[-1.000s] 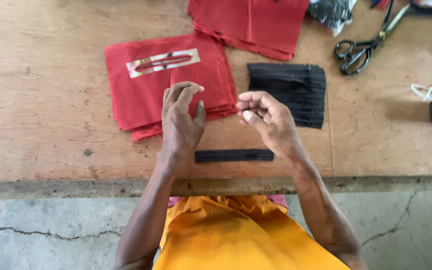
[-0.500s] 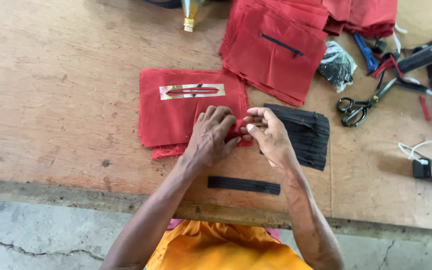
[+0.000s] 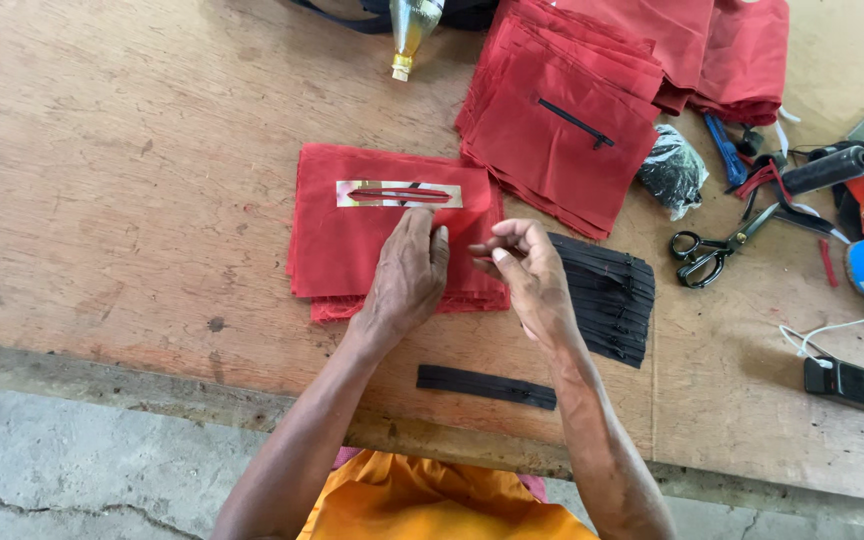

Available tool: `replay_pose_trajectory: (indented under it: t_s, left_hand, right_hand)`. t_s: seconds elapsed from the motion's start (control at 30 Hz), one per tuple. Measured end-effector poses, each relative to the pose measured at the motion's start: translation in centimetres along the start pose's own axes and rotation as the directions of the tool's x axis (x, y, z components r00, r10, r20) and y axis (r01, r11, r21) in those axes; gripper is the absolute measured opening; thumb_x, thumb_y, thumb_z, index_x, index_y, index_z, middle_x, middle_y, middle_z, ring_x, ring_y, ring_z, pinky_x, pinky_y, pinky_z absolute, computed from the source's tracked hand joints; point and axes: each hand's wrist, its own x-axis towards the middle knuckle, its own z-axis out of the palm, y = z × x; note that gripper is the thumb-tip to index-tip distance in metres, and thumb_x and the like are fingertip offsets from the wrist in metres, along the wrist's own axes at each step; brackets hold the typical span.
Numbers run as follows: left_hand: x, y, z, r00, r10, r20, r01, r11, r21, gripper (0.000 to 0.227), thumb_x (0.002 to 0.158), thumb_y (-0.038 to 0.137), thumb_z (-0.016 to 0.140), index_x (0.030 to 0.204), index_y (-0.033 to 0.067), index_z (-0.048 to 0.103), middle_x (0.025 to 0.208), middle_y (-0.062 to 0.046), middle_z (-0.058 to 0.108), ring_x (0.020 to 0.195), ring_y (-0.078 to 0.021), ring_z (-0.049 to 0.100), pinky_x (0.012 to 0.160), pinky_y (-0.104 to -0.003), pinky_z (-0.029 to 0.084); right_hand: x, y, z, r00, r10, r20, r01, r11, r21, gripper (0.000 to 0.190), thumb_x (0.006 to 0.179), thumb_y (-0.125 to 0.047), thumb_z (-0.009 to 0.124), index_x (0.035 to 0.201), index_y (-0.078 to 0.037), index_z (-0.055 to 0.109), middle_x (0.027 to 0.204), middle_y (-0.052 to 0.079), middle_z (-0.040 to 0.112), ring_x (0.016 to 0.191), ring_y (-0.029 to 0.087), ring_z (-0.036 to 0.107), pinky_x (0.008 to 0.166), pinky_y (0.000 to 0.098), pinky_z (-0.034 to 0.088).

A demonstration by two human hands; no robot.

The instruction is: The person aligns a black zipper onto a red fabric pouch, folds the fabric edges over the zipper tape, and secures the placement with pins. They repeat this process for multiple pouches, handling the fabric and zippers by hand.

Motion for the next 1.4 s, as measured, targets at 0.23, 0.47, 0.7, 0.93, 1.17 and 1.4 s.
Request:
replay_pose_trajectory:
  t_s: [0.23, 0.47, 0.7, 0.93, 1.17, 1.4]
  left_hand:
    - [0.8, -1.8, -1.2, 0.839, -0.513, -0.183, 0.414, 0.819, -0.396, 0.029, 0.11, 0.022, 0.041, 0.116, -0.0029, 0.055, 0.094, -0.021, 0.06, 0.08, -0.0255, 0.055, 0.07, -0.05, 0.048]
    - [1.4, -2.9, -5.7, 0.806, -0.576, -0.134, -0.094, 0.1, -0.991, 0.043, 0.107, 0.025, 0.049, 0.135, -0.0069, 0.053, 0.134, -0.014, 0.062, 0.12, -0.0224, 0.062, 0.103, -0.037, 0.055]
    - [0.8, 0.6, -8.2, 0.861, -0.439, -0.258, -0.151, 0.263, -0.953, 0.034, 0.099, 0.003, 0.056, 0.132, -0.0068, 0.055, 0.126, -0.019, 0.066, 0.11, -0.0258, 0.069, 0.095, -0.04, 0.061]
    - [-0.8, 0.1, -6.8, 0.881, -0.398, -0.257, -0.172, 0.236, -0.956, 0.027, 0.1, -0.005, 0.058, 0.126, -0.0058, 0.057, 0.123, -0.017, 0.068, 0.107, -0.0234, 0.071, 0.095, -0.042, 0.063]
    - [-1.7, 0.9, -7.4, 0.948, -0.316, -0.047, -0.11, -0.185, -0.977, 0.039, 0.094, 0.024, 0.065, 0.123, -0.0016, 0.06, 0.112, -0.017, 0.072, 0.102, -0.0269, 0.074, 0.09, -0.042, 0.064]
    - [0.0, 1.1, -7.1, 0.98, -0.109, -0.163, -0.06, 0.626, -0.778, 0.032, 0.095, -0.002, 0.078, 0.109, 0.0087, 0.052, 0.103, -0.003, 0.058, 0.094, -0.0123, 0.056, 0.084, -0.028, 0.052]
  right_hand:
    - [2.0, -1.3, 2.3, 0.993, 0.092, 0.077, -0.074, 0.976, -0.206, 0.038, 0.099, -0.001, 0.061, 0.135, -0.007, 0.052, 0.13, 0.007, 0.06, 0.112, 0.017, 0.066, 0.094, 0.0318, 0.059]
    - [1.1, -6.2, 6.8, 0.99, 0.056, 0.13, 0.06, 0.664, -0.746, 0.074, 0.08, -0.032, 0.085, 0.143, -0.013, 0.052, 0.136, 0.008, 0.06, 0.112, 0.019, 0.064, 0.089, 0.0351, 0.06]
    - [1.2, -4.3, 5.0, 0.963, 0.08, 0.257, 0.152, 0.628, -0.763, 0.111, 0.061, -0.052, 0.093, 0.15, -0.008, 0.042, 0.147, 0.012, 0.054, 0.126, 0.025, 0.06, 0.106, 0.0416, 0.05]
    - [-1.3, -6.7, 5.7, 0.867, -0.197, 0.458, 0.095, 0.967, 0.237, 0.094, 0.084, -0.041, 0.089, 0.159, -0.009, 0.042, 0.157, 0.007, 0.052, 0.145, 0.016, 0.052, 0.126, 0.0419, 0.041]
    - [-2.3, -8.4, 3.3, 0.969, -0.247, -0.003, 0.245, 0.963, 0.111, 0.028, 0.095, 0.003, 0.075, 0.121, -0.002, 0.07, 0.116, 0.007, 0.075, 0.108, 0.015, 0.071, 0.1, 0.0333, 0.059]
    - [-5.5, -10.0, 0.2, 0.98, -0.186, -0.064, 0.189, 0.981, 0.037, 0.03, 0.093, 0.003, 0.075, 0.123, 0.0, 0.07, 0.12, 0.007, 0.074, 0.111, 0.014, 0.07, 0.102, 0.0314, 0.057]
